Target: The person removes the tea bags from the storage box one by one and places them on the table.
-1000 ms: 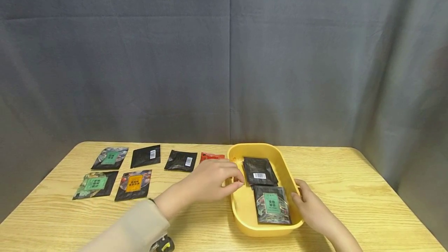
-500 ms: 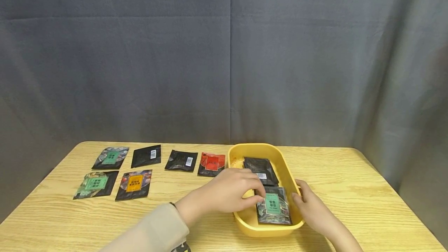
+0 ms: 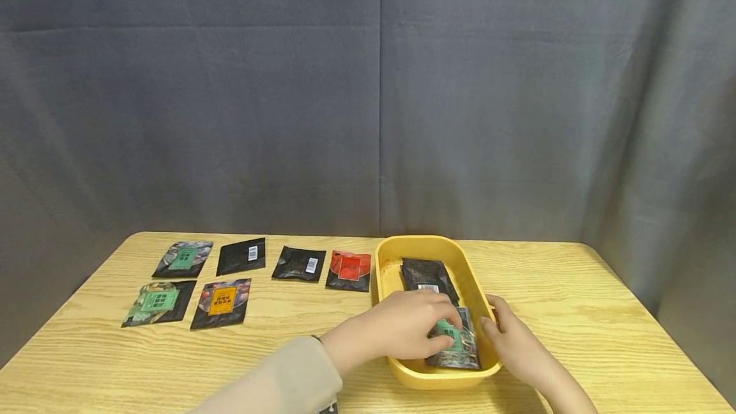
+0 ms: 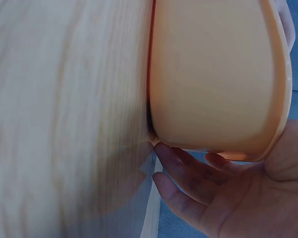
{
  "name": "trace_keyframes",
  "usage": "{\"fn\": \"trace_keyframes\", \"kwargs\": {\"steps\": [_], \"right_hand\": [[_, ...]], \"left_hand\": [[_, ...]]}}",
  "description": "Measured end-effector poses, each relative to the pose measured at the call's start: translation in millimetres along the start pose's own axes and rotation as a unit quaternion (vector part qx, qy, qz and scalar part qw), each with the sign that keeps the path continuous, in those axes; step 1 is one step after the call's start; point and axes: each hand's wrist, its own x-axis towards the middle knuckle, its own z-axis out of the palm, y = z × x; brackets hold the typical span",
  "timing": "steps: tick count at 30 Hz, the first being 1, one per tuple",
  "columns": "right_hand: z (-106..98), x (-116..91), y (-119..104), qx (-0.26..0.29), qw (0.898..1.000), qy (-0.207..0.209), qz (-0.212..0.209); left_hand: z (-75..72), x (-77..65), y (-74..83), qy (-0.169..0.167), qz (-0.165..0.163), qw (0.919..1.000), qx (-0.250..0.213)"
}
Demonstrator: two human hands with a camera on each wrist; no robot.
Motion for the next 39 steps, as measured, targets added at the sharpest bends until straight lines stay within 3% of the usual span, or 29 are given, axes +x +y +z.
{"fn": "trace_keyframes", "kwargs": {"steps": [9,18,24,29,39], "right_hand": [[-1,0,-1,-0.002,1.000,0.004,-0.009],[3,1,-3,-0.009,1.000,0.016,-0.009],[4,0,-4,-0.005,1.000,0.021,-0.011],[4,0,-4,-0.013,1.000,0.025,-0.004],[2,0,-3,-0.017,1.000,0.022,-0.009]], "left_hand": [[9.0,5.7,1.9,-0.004,-0.020,0.9993,0.033],[11.0,7.2,1.9,-0.078,-0.075,0.9938,0.028],[11.7,8.8,3.4,-0.097,-0.081,0.9910,0.043],[13.6,9.3,3.2,-0.094,-0.078,0.9917,0.040],[14.8,9.0,2.1,-0.049,-0.065,0.9966,0.012]]}}
